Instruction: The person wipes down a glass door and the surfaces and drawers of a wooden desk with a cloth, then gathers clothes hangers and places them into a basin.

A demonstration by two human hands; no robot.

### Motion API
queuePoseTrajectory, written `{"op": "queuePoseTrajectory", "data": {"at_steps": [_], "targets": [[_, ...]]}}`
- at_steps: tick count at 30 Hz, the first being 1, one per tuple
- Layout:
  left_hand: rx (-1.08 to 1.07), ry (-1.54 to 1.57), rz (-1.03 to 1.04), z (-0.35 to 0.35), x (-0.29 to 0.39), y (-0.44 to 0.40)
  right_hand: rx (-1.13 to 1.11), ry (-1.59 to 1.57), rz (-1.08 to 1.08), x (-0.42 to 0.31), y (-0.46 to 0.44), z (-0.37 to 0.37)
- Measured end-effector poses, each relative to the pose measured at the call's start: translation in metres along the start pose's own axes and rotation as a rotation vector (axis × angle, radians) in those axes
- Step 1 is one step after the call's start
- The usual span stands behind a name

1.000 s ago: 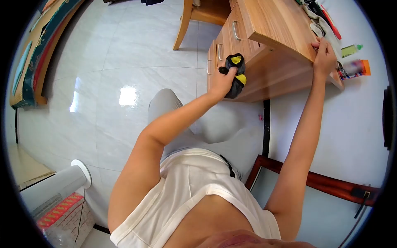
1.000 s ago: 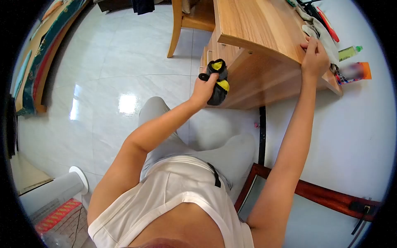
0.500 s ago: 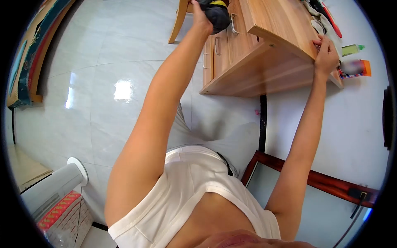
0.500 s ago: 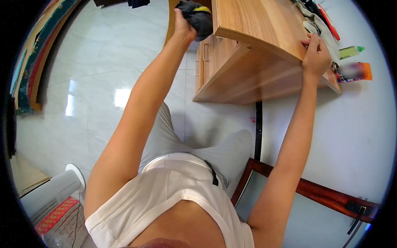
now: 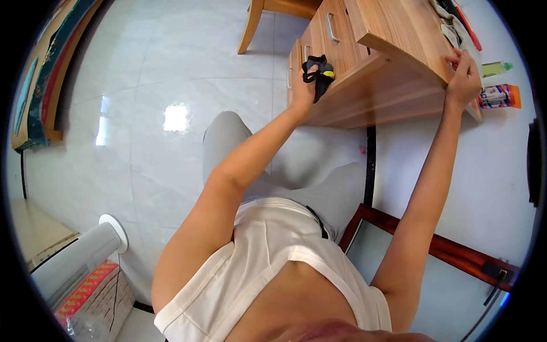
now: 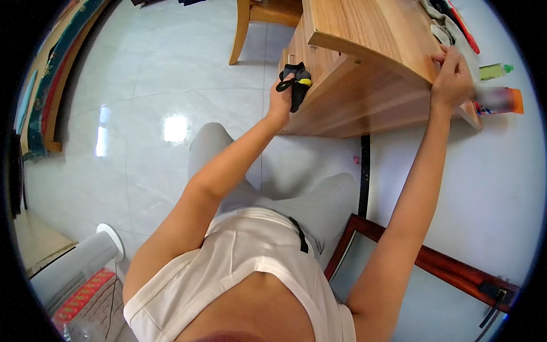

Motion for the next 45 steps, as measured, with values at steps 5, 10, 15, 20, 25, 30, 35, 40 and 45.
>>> {"op": "queuePoseTrajectory", "data": {"at_steps": [5,10,15,20,25,30,35,40,45], "targets": [[0.087,0.686,-0.091,-0.044,0.016,-0.046,-0.026,-0.042,0.050,-0.002,0.001,0.000],[0.522,0.463,-0.378,-0.135,-0.043,-0.077,-0.013,-0.089,0.012,-0.012,0.004,0.003],[0.467,-0.167,-0.334,-0.142,-0.187,-0.069,-0.027,-0.086,0.010,-0.014,0.006,0.001],[0.250,-0.247,-0.459,-0.126,-0.134,-0.045,-0.031,-0.090,0.024,-0.014,0.007,0.001],[0.145,-0.025,-0.402,-0.065,-0.045,-0.022,0.000,-0.125,0.009,-0.016,0.008,0.002],[-0.108,0.216,-0.050,0.044,0.071,0.030,-0.007,-0.098,-0.025,-0.006,0.005,0.002],[-0.225,0.174,0.236,0.093,0.118,0.043,0.022,-0.109,-0.019,-0.009,0.006,0.002],[-0.259,-0.120,0.449,0.059,0.073,0.021,0.028,-0.072,0.014,-0.018,0.008,0.001],[-0.005,-0.482,0.054,-0.032,-0.040,-0.014,0.031,-0.015,-0.024,-0.006,0.004,0.003]]}}
Point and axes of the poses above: each hand's wrist, its own y-axis away from the middle knuckle, its own z-axis out of the palm, x = y × z, the point moved 1 cm from there along -y, towards the middle knuckle, and after that the axes turned 5 degrees about -z, right-handed, at the moved point
